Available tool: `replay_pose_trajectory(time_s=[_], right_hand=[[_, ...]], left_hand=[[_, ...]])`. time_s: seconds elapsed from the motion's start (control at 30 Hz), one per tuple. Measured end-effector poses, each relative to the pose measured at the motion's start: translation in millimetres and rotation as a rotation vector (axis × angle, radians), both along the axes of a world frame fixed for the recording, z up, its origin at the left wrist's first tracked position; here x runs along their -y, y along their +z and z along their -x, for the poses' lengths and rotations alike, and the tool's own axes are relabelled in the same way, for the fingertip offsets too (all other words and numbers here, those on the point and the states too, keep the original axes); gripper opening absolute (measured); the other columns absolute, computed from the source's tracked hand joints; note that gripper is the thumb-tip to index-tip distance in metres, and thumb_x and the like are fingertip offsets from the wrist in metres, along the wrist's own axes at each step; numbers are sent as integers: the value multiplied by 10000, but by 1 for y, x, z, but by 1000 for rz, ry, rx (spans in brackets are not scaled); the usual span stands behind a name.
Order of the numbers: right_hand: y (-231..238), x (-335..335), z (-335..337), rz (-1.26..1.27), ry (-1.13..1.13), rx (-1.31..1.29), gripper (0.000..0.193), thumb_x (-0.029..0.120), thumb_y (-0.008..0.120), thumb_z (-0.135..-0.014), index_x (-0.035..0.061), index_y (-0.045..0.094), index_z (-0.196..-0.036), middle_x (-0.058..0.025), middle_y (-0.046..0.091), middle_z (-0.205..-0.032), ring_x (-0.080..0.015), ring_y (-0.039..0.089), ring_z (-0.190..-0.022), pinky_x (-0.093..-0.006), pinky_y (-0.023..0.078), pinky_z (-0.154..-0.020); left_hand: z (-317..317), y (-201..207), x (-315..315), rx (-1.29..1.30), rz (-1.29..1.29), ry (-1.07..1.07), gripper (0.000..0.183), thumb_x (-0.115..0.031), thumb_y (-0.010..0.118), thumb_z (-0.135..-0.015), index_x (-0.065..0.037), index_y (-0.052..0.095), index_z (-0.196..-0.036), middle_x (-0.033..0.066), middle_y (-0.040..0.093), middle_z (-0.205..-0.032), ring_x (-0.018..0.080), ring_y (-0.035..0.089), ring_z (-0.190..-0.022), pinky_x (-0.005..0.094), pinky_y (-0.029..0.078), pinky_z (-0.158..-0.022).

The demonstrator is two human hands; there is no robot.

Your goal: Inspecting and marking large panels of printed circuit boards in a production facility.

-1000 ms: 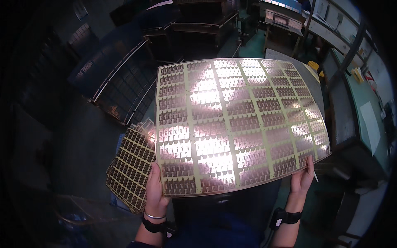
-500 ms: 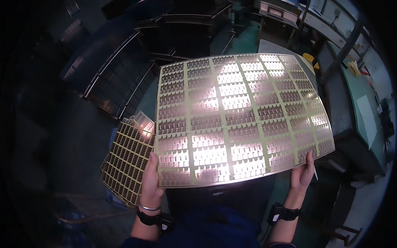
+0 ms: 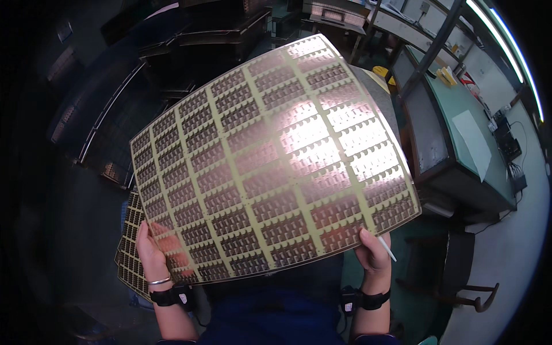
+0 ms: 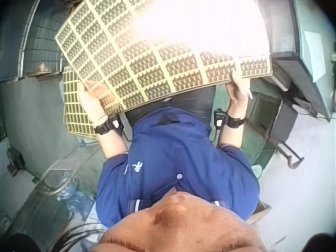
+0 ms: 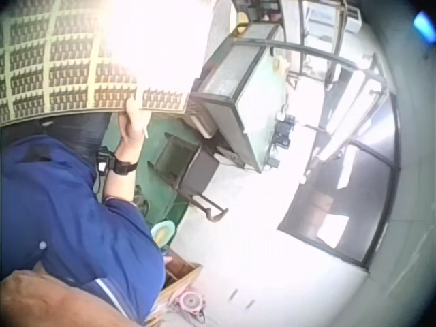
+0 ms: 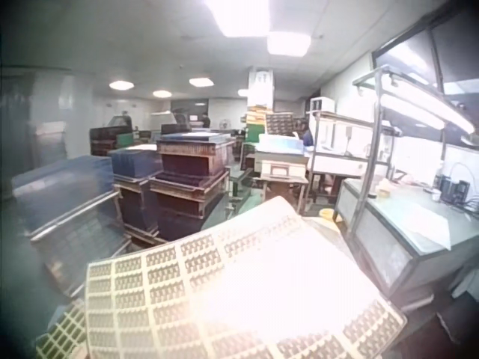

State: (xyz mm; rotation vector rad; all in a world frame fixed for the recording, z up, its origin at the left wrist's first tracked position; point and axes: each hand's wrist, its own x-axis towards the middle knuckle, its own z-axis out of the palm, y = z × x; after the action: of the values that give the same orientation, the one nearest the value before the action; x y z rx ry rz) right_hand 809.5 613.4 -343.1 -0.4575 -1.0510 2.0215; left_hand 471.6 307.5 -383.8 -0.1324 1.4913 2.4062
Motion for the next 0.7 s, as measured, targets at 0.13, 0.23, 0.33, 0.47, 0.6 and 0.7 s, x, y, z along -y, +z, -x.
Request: replay_pose_trajectory(time_s=[0.13, 0.23, 0.33, 0.47, 0.6, 0.7], right_hand=[[16, -11, -9, 3, -64, -10, 516, 95, 543, -795, -56, 342, -1246, -176, 541, -1096, -268, 595, -951, -365, 526, -802], [27, -19, -9, -44, -96, 18, 527, 113, 536, -795, -94, 331, -1234, -195, 543, -1064, -239, 631, -843, -304, 584, -631], [32, -21, -8, -71, 8, 36, 573, 108, 500, -814, -113, 271, -1291, -255, 482, -1180, -348, 571, -1006, -432, 558, -748], [32, -28, -9, -59, 32, 73, 567, 105, 498, -817, -110, 273, -1291, -251, 480, -1187, -355, 558, -1032, -442, 550, -760], [35, -34, -7, -34, 25, 77, 575, 111, 505, -820, -103, 267, -1298, -250, 488, -1179, -347, 569, -1014, -439, 547, -769], [20, -40, -6, -20, 7, 10, 560, 143, 511, -833, -95, 292, -1291, -234, 500, -1174, -312, 580, -1002, -412, 543, -781]], left_hand=[[-12, 4, 11, -95, 32, 15, 222, -160, 455, -929, 0, 544, -1054, 75, 578, -1041, 153, 534, -962, 286, 413, -862], [-11, 1, 20, -107, 63, -3, 231, -150, 463, -921, 3, 531, -1080, 90, 563, -1089, 164, 533, -991, 294, 420, -870], [-6, -12, 31, -123, 79, -2, 241, -150, 455, -923, 12, 525, -1087, 98, 559, -1098, 172, 532, -1004, 301, 424, -872], [-3, -9, 27, -22, 151, 68, 262, -150, 434, -929, 25, 511, -1108, 104, 555, -1102, 179, 532, -1010, 309, 422, -878], [-4, -4, 22, -25, 178, 59, 277, -162, 419, -936, 27, 506, -1118, 109, 547, -1108, 181, 534, -1002, 312, 428, -867], [1, -8, 24, -14, 176, 118, 274, -189, 427, -938, 16, 517, -1097, 111, 552, -1089, 179, 538, -983, 313, 433, -854]])
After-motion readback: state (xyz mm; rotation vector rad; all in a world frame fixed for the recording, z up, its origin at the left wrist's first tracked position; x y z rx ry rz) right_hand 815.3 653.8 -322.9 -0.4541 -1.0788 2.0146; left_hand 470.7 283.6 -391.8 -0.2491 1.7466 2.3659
